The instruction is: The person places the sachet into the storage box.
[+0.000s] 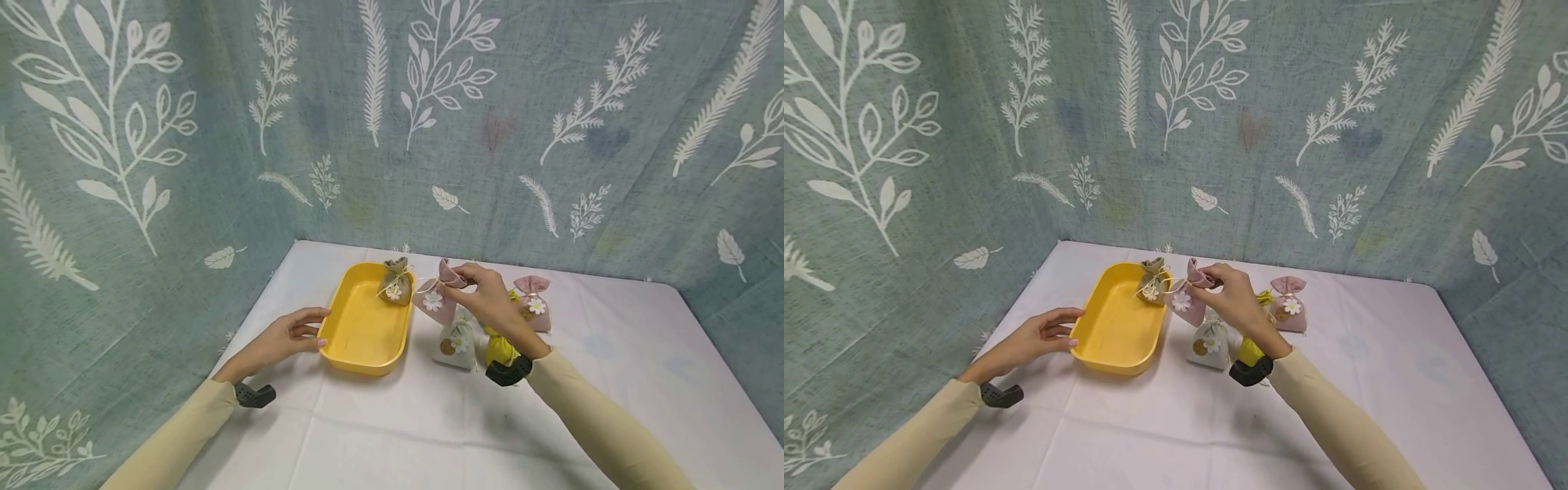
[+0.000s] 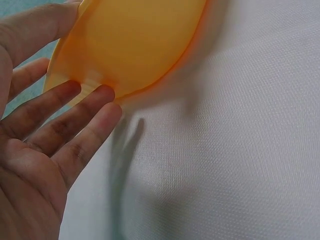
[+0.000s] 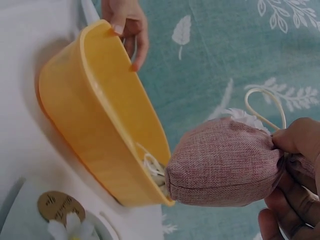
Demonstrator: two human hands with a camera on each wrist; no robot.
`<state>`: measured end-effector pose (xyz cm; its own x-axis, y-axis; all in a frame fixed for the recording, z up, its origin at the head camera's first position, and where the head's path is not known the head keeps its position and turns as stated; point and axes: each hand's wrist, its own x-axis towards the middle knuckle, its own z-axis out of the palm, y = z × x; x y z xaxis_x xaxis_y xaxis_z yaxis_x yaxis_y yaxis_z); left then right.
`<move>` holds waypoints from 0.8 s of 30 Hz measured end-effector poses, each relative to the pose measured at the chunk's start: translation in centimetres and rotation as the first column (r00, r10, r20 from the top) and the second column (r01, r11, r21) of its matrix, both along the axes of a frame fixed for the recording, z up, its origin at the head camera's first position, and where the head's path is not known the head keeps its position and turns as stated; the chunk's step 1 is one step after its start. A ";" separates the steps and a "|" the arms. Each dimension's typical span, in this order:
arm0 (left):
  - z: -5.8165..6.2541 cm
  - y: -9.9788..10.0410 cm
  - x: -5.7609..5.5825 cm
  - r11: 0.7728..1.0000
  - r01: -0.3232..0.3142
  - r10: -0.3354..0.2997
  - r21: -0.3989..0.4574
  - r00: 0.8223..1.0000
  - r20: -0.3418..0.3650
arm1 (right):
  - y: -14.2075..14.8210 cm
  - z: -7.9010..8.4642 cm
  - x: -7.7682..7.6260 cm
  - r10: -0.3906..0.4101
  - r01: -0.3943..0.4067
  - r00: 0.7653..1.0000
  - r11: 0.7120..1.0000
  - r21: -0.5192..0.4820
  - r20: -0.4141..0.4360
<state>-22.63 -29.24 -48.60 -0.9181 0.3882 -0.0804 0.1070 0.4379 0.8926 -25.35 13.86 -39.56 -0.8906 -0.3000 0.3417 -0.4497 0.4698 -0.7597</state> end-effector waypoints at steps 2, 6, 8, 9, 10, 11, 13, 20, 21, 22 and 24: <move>-0.1 0.0 0.0 1.000 -0.005 0.005 -0.012 1.000 0.002 | -0.3 -0.1 0.0 0.008 -0.008 1.000 1.000 -0.006 0.006; -0.2 -0.1 0.1 1.000 -0.014 0.014 -0.017 1.000 0.007 | -0.9 -0.2 -0.1 0.026 -0.026 1.000 0.999 -0.019 0.002; -0.2 -0.1 0.1 1.000 -0.019 0.019 -0.014 1.000 0.008 | -1.1 -0.3 -0.2 0.029 -0.030 1.000 0.999 -0.021 -0.003; -0.2 -0.1 0.1 1.000 -0.016 0.017 -0.011 1.000 0.006 | -1.3 -0.3 -0.2 0.030 -0.030 1.000 0.999 -0.024 -0.004; -0.1 0.0 0.0 1.000 -0.013 0.013 -0.014 1.000 0.000 | -1.4 -0.3 -0.3 0.031 -0.031 1.000 0.999 -0.025 -0.006; -0.1 -0.1 0.0 1.000 -0.012 0.012 -0.014 1.000 -0.002 | -1.6 -0.3 -0.4 0.032 -0.032 0.999 0.999 -0.024 -0.009; -0.1 -0.1 0.0 1.000 -0.011 0.011 -0.012 1.000 -0.003 | -1.8 -0.3 -0.5 0.035 -0.035 0.999 0.999 -0.024 -0.011; -0.1 -0.1 -0.1 1.000 -0.001 0.001 -0.012 1.000 0.001 | -2.9 0.0 -1.0 0.038 -0.038 0.999 0.999 -0.024 0.007; -0.1 -0.1 -0.1 1.000 -0.002 0.002 -0.011 1.000 0.001 | -3.1 0.0 -1.1 0.040 -0.040 0.999 0.999 -0.024 0.008; -0.1 -0.1 0.0 1.000 -0.003 0.003 -0.009 1.000 0.003 | -3.2 0.0 -1.2 0.041 -0.040 0.999 0.999 -0.026 0.011; -0.1 -0.1 0.0 1.000 0.000 0.000 -0.002 1.000 0.005 | -3.7 0.0 -1.4 0.043 -0.043 0.999 0.999 -0.031 0.008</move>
